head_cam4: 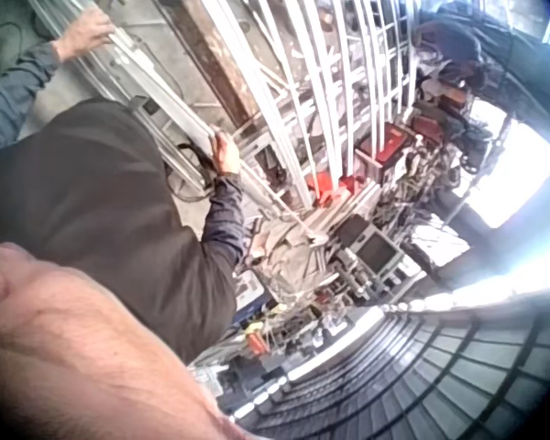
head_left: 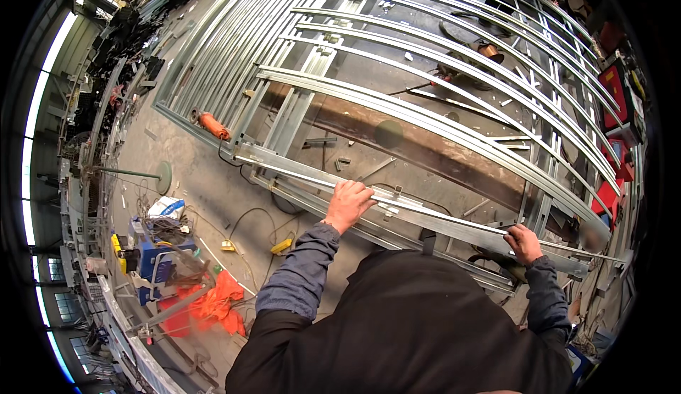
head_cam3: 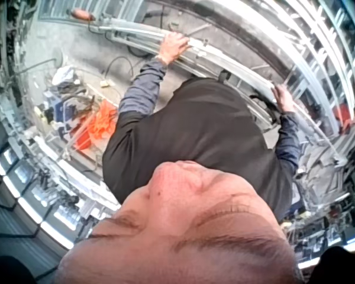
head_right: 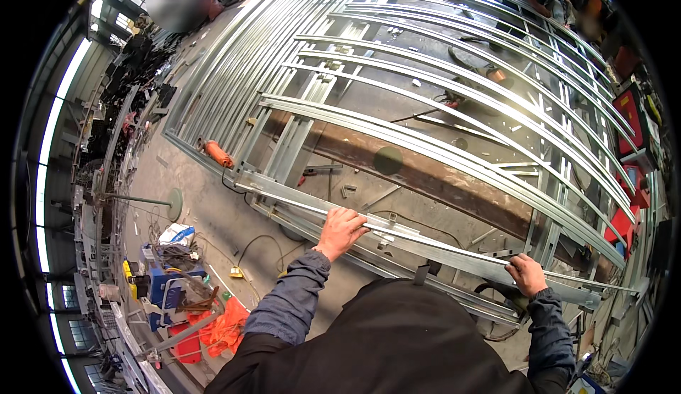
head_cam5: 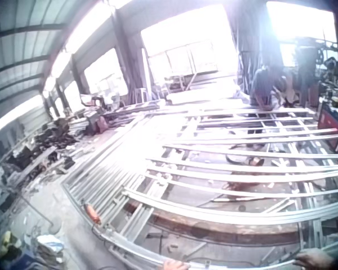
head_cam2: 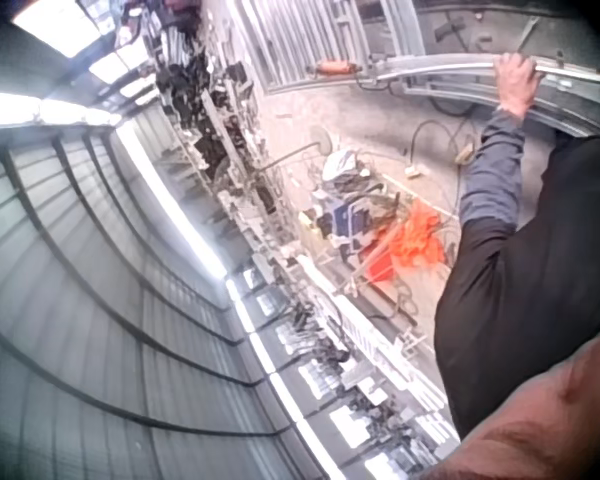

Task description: The person positions metal bars onto a large metal frame structure and uses a handheld welding tool to weld the bars to the frame. The person repeatedly aligns bars and welds them in place.

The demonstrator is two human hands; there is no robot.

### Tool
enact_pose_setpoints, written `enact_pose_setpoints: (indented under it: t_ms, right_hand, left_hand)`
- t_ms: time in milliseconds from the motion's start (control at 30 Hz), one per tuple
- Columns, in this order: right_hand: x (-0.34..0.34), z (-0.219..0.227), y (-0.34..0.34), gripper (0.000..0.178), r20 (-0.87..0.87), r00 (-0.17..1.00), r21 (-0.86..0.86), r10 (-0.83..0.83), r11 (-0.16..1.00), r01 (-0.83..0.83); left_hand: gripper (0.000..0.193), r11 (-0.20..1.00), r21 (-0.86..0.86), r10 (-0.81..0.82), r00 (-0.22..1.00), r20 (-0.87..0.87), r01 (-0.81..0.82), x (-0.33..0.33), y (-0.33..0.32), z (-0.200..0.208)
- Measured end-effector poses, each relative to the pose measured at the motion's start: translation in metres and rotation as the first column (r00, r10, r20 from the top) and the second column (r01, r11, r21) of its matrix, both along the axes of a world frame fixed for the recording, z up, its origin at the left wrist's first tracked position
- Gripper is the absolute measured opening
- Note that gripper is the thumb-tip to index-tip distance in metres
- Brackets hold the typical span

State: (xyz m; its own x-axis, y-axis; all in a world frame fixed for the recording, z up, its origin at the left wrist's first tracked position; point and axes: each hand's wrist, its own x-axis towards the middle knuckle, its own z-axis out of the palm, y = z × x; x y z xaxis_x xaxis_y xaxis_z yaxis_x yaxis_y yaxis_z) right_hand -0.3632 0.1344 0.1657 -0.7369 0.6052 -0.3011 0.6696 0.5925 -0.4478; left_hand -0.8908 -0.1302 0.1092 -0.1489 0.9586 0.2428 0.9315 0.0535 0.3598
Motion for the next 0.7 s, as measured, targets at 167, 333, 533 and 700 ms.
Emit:
enact_pose_setpoints:
  t_ms: [167, 333, 533, 700]
  right_hand:
    - [0.0, -0.002, -0.008, 0.021, -0.019, 1.0, 0.027, -0.014, 1.0, 0.015]
    - [-0.011, 0.005, -0.02, 0.019, -0.047, 0.999, 0.026, -0.025, 0.999, 0.026]
    - [-0.02, 0.001, -0.031, 0.019, -0.081, 0.997, 0.003, -0.003, 1.0, 0.004]
    - [-0.028, -0.012, -0.039, 0.02, -0.085, 0.996, 0.018, 0.005, 1.0, -0.003]
  left_hand:
    - [0.028, 1.0, -0.019, 0.003, 0.998, 0.055, -0.002, -0.004, -0.005, -0.022]
    - [0.027, 0.999, -0.05, 0.002, 0.996, 0.089, 0.003, -0.017, -0.007, -0.019]
    - [0.029, 0.998, -0.059, -0.009, 0.996, 0.094, 0.015, -0.03, -0.014, -0.024]
    - [0.031, 0.997, -0.079, -0.004, 0.994, 0.106, 0.013, -0.039, -0.024, -0.028]
